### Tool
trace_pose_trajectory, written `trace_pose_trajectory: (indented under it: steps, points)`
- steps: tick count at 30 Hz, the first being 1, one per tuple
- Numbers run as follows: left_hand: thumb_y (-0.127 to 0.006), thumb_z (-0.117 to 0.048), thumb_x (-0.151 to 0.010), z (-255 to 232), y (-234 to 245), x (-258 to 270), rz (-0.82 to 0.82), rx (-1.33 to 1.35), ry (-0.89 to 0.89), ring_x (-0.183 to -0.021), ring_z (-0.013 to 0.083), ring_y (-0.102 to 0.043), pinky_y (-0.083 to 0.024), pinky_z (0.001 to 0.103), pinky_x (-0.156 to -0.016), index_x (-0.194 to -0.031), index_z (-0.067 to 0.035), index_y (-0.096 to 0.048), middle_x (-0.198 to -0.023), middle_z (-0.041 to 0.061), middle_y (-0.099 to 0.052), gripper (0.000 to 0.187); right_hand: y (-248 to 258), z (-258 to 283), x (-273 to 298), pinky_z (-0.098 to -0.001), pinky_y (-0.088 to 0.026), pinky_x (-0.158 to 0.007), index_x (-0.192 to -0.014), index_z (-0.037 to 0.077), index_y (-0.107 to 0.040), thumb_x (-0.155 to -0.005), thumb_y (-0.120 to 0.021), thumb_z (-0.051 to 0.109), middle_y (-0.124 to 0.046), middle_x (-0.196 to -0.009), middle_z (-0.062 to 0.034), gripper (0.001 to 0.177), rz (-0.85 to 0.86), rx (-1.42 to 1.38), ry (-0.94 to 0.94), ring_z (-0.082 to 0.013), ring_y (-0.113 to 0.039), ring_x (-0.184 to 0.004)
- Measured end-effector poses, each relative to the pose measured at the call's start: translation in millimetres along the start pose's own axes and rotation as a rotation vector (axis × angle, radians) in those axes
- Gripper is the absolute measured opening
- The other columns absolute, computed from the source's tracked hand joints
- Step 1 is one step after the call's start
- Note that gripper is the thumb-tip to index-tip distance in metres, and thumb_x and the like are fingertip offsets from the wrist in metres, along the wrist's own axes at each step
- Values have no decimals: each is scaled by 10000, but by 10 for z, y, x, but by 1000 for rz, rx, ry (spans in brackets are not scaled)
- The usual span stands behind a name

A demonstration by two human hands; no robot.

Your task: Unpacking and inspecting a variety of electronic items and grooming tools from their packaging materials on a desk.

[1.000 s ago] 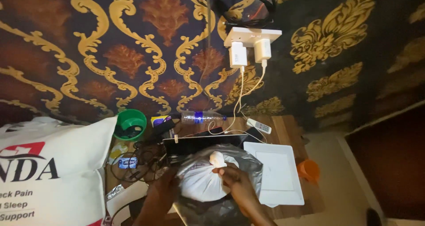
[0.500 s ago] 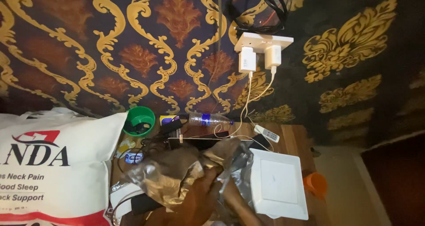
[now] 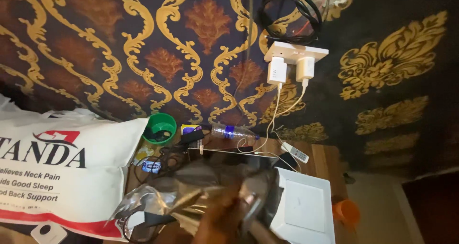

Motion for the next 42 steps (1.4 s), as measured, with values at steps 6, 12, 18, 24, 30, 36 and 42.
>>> trace_pose_trajectory:
  steps: [6,12,18,24,30,36,42]
  points:
    - [-659,-123,-920,-439,337,-108,-249,348,208,-930,119,-670,-521,263,-826,-1266,-52,-714,-1034,64,-761,357,17,225,-102,-316,-495,-889,-1282,61,-654,-948,-570,192,-701,-1186,-85,369,92,83,30,-170,-632,-1043]
    - [-591,-98,-958,-987,456,-123,-339,624,122,-917,134,-671,-517,279,-801,-1229,7,-696,-1043,68,-747,310,63,1459,104,-317,-496,-947,-1323,67,-636,-954,-578,204,-693,-1260,-90,397,193,160,61,-173,-636,-1116]
    - [-550,-83,-998,-1151,557,-150,-325,675,-7,-869,122,-659,-517,273,-763,-1196,18,-683,-1015,68,-739,260,249,3207,989,-328,-484,-1023,-1325,47,-640,-965,-674,252,-679,-1319,-126,416,89,268,71,-205,-616,-1217]
    - [-587,-99,-1036,-1106,531,-168,-314,586,23,-722,104,-576,-446,262,-612,-1216,22,-701,-906,55,-689,245,1332,3090,1429,-420,-572,-926,-1127,-28,-766,-912,-658,201,-786,-1145,-160,332,-390,207,372,-264,-745,-1023]
    - [-585,-80,-1008,-1345,489,-233,-343,458,-11,-833,73,-604,-471,235,-713,-1217,20,-700,-970,16,-704,259,1923,2948,1628,-429,-562,-884,-1315,-60,-627,-1142,-456,232,-705,-1050,-155,380,-790,-124,463,-280,-659,-932]
    - [-554,-42,-989,-1772,371,-276,-255,632,-77,-925,113,-651,-500,247,-810,-1264,23,-667,-1071,62,-728,305,2227,791,1017,-395,-514,-913,-1393,0,-553,-983,-490,172,-686,-1234,-113,449,-430,-214,444,-248,-647,-1093]
    - [-537,-27,-1001,-1978,235,-293,-161,582,-111,-971,107,-646,-491,235,-852,-1270,40,-646,-1107,62,-726,298,1922,-234,859,-428,-511,-949,-1413,33,-533,-979,-522,203,-647,-1286,-115,466,-376,-365,595,-255,-636,-1129]
Point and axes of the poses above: each hand's wrist, its own x-axis away from the middle knuckle, its own y-axis out of the back of the hand, z = x × y, the point moved 8 cm from there along -x, towards the middle knuckle
